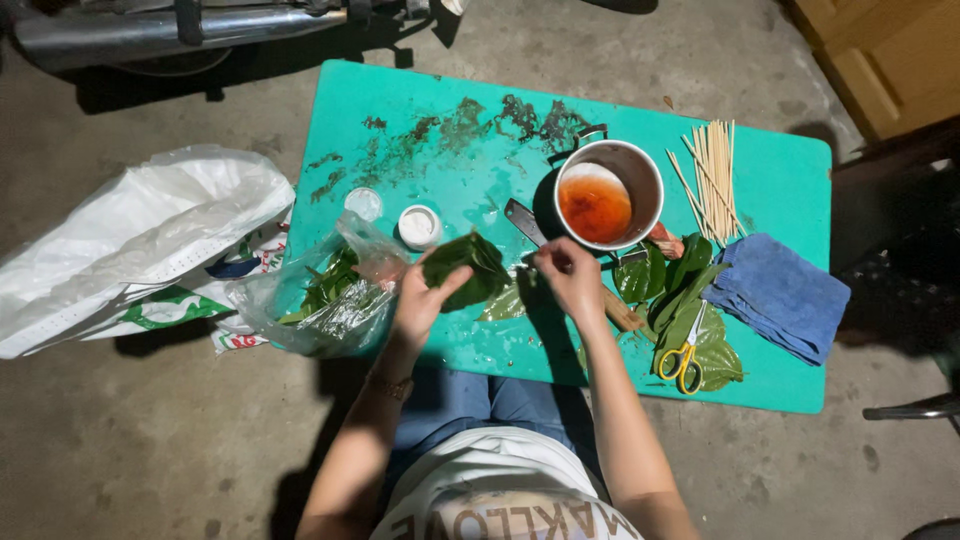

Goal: The person handles green leaves, wipes a teal table with a blue cloth, and unpacks various items from a white sack including a papaya, a green fruit, and a plastic bag of white contents. The person places these items on the table.

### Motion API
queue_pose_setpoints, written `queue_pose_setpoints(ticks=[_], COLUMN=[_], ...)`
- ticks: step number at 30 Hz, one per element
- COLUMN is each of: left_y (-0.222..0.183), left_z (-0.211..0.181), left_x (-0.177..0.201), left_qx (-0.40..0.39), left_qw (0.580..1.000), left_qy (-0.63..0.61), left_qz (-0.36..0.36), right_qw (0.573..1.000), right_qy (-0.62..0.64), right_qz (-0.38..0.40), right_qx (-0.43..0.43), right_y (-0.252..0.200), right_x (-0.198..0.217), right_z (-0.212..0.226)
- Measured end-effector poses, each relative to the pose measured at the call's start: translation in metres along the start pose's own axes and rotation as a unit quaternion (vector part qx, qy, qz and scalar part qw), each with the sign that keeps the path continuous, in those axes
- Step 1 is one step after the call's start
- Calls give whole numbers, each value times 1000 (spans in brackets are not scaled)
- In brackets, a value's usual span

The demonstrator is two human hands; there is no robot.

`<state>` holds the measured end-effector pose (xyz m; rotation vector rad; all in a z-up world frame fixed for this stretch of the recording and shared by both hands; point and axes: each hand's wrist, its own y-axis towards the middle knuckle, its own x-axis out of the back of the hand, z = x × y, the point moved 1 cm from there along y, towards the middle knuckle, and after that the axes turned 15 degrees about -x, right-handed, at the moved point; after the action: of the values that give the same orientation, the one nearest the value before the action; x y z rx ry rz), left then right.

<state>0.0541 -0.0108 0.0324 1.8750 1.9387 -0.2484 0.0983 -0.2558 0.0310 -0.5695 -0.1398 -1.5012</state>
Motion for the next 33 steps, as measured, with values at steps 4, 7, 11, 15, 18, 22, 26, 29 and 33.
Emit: queue_pose_setpoints(ticks=[4,7,11,15,18,22,26,29,33], left_y=[-3,0,6,8,19,37,46,50,46], left_z=[2,2,-1,1,9,26,40,43,41], left_x=[0,1,1,5,3,-2,-9,-12,-10], left_qx=[2,-24,-73,-91,-100,-95,-24,34,69], left_qw=[999,997,985,965,968,984,992,990,980], left_qy=[0,34,142,237,221,150,109,61,57], left_qz=[-36,-58,-64,-71,-67,-15,67,125,181], right_qw=[976,963,993,990,980,970,956,966,975], right_qy=[-178,-207,-39,133,186,234,236,157,-20], right_qz=[-123,-155,-86,-18,-28,-9,128,166,147], right_qx=[39,74,67,42,66,61,115,117,166], right_y=[-3,1,5,-5,-15,-27,-20,-8,-7], right_x=[-12,-24,-19,6,31,48,46,37,32], right_z=[-33,-46,-44,-24,3,34,58,74,92])
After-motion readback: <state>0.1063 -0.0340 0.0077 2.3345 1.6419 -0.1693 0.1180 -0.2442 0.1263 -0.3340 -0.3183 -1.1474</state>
